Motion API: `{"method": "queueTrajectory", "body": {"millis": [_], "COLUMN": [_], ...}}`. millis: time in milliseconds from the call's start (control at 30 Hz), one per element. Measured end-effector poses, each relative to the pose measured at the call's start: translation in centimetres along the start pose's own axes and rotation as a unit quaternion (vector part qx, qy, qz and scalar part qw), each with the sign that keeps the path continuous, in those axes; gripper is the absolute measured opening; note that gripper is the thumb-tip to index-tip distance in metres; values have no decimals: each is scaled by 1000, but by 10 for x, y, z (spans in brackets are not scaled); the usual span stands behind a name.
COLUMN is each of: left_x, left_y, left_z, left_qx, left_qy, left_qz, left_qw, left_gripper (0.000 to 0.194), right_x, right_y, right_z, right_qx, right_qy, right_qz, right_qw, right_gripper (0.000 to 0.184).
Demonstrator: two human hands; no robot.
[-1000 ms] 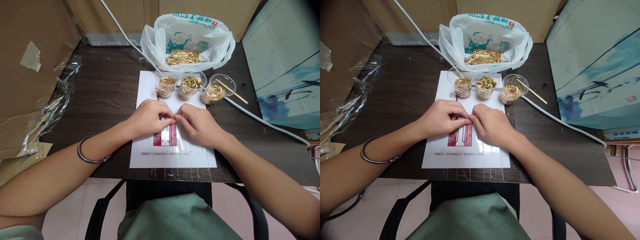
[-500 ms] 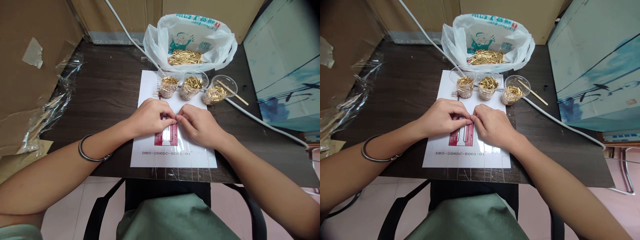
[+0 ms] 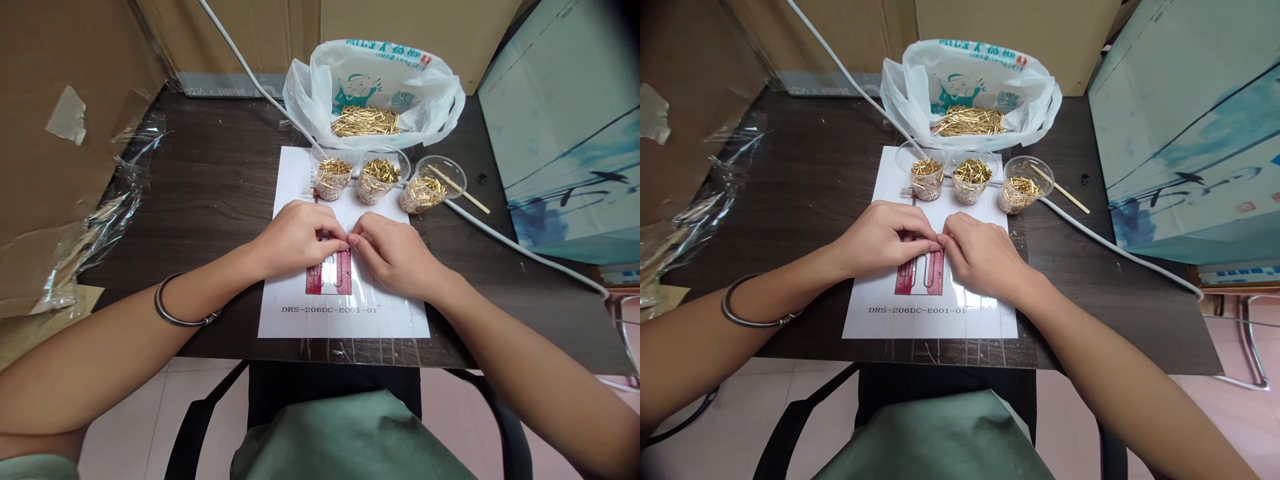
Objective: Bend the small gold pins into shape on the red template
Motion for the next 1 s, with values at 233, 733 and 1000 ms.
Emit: {"method": "queueTrajectory", "body": {"millis": [233, 733, 1000], "left_x": [0, -2, -1], "left_y": [0, 1, 1], "left_z": [1, 3, 3], "left_qx": [-8, -8, -13], "left_qy": [4, 29, 20], "left_qz": [-2, -15, -41], "left_qw": [1000, 999, 999], "left_gripper": [11, 12, 12], "right_x": [2, 1, 0], "right_y": [1, 2, 3], "right_z": [-1, 0, 3], "right_qx": [-3, 8, 38], "right_qy": [-29, -43, -33], "right_qz": [22, 1, -13], "right_qw": [999, 999, 999], "right_gripper": [22, 15, 15]}}
Point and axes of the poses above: each hand's wrist, its own y-axis away from the middle knuckle, its own z-axis out of the palm, x = y × z, the point moved 4 cm from there along -y, towards the middle knuckle, and after that the axes turned 6 degrees about z, right-handed, at the moved point
